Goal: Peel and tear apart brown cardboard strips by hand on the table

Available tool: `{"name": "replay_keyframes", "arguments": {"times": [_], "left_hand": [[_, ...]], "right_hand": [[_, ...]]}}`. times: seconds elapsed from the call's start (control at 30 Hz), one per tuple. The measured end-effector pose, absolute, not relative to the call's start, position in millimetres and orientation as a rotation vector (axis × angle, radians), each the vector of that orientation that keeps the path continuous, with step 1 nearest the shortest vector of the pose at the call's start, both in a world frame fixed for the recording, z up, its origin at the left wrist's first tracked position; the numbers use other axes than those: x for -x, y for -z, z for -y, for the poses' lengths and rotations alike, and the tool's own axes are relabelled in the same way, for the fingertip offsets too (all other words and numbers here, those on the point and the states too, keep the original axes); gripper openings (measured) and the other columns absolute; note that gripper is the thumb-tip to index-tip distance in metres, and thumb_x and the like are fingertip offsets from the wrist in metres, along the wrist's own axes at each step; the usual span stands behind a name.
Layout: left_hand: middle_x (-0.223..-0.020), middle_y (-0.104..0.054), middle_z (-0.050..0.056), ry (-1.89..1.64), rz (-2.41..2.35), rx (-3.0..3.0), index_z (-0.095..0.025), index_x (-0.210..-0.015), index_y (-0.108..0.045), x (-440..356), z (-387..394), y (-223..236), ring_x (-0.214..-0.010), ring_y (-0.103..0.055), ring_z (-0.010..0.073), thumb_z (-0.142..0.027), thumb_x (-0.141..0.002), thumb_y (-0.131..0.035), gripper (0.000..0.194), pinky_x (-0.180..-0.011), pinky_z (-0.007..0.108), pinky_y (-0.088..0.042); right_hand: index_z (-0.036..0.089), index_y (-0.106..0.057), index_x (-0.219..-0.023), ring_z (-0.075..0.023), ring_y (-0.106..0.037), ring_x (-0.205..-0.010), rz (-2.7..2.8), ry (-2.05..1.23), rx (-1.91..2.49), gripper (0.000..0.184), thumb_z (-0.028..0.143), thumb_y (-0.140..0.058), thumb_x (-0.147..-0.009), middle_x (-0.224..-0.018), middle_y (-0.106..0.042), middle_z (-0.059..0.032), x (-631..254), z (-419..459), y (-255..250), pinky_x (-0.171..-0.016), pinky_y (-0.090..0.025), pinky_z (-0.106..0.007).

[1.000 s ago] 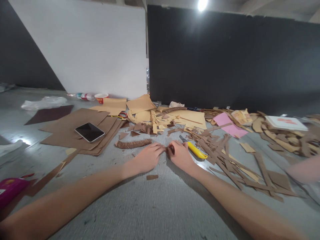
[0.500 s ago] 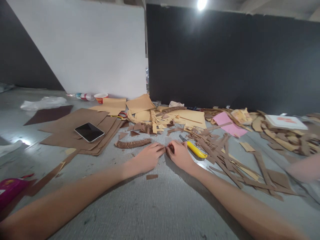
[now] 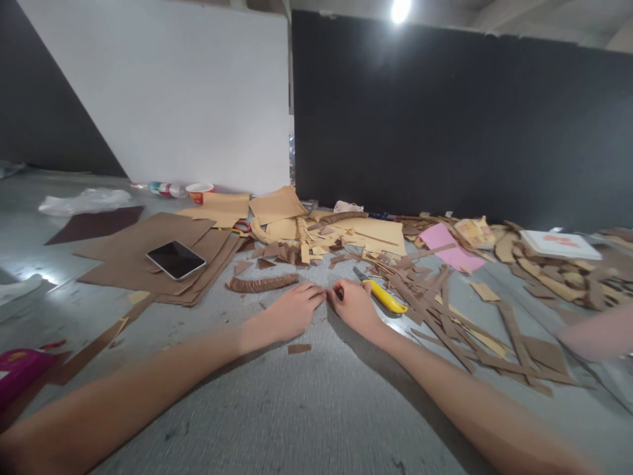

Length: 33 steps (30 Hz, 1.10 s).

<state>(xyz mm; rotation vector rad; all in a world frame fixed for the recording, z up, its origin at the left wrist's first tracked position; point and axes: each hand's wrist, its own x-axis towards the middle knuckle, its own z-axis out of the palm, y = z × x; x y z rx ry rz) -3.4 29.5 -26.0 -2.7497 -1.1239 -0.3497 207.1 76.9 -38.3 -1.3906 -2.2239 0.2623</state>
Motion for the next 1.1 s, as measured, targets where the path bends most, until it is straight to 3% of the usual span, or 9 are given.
{"name": "replay_keyframes", "arguments": {"times": [0.27, 0.47, 0.77, 1.0, 1.1], "left_hand": [[-0.131, -0.071, 0.016, 0.329, 1.119, 2.721, -0.010, -0.128, -0.067, 2, -28, 25, -0.124, -0.063, 0.0298, -0.006, -0.097, -0.052, 0.035, -0.110, 0.041, -0.046], [-0.134, -0.070, 0.014, 0.386, 1.103, 2.777, -0.016, -0.135, -0.064, 4, -30, 28, -0.128, -0.062, 0.0283, -0.004, -0.092, -0.056, 0.046, -0.113, 0.041, -0.045], [-0.133, -0.071, 0.014, 0.371, 1.108, 2.811, -0.011, -0.136, -0.066, 5, -31, 24, -0.129, -0.061, 0.0278, 0.000, -0.090, -0.053, 0.049, -0.112, 0.040, -0.048], [-0.134, -0.071, 0.014, 0.417, 1.129, 2.819, -0.012, -0.133, -0.070, 7, -31, 26, -0.129, -0.061, 0.0276, -0.005, -0.097, -0.054, 0.040, -0.115, 0.041, -0.047], [-0.133, -0.072, 0.014, 0.521, 1.160, 2.844, -0.015, -0.131, -0.071, 8, -31, 27, -0.128, -0.062, 0.0272, -0.009, -0.100, -0.053, 0.036, -0.116, 0.043, -0.048]], "right_hand": [[0.021, -0.067, -0.082, -0.0208, -0.065, -0.073, 2.204, -0.288, 1.418, 0.023, 0.034, -0.064, -0.101, -0.075, -0.074, -0.0021, -206, -79, 40, -0.080, -0.032, -0.035], [0.021, -0.067, -0.084, -0.0210, -0.065, -0.074, 2.190, -0.304, 1.401, 0.021, 0.035, -0.066, -0.099, -0.074, -0.072, -0.0013, -207, -82, 44, -0.081, -0.032, -0.036], [0.022, -0.068, -0.087, -0.0197, -0.059, -0.069, 2.120, -0.451, 1.355, 0.008, 0.026, -0.063, -0.092, -0.073, -0.067, 0.0000, -221, -98, 52, -0.073, -0.036, -0.033], [0.023, -0.070, -0.092, -0.0232, -0.066, -0.087, 2.150, -0.399, 1.272, 0.024, 0.035, -0.053, -0.103, -0.092, -0.074, -0.0056, -221, -93, 46, -0.084, -0.042, -0.036], [0.022, -0.071, -0.092, -0.0238, -0.066, -0.092, 2.224, -0.346, 1.280, 0.023, 0.042, -0.062, -0.101, -0.096, -0.073, -0.0050, -218, -85, 40, -0.091, -0.040, -0.039]]}}
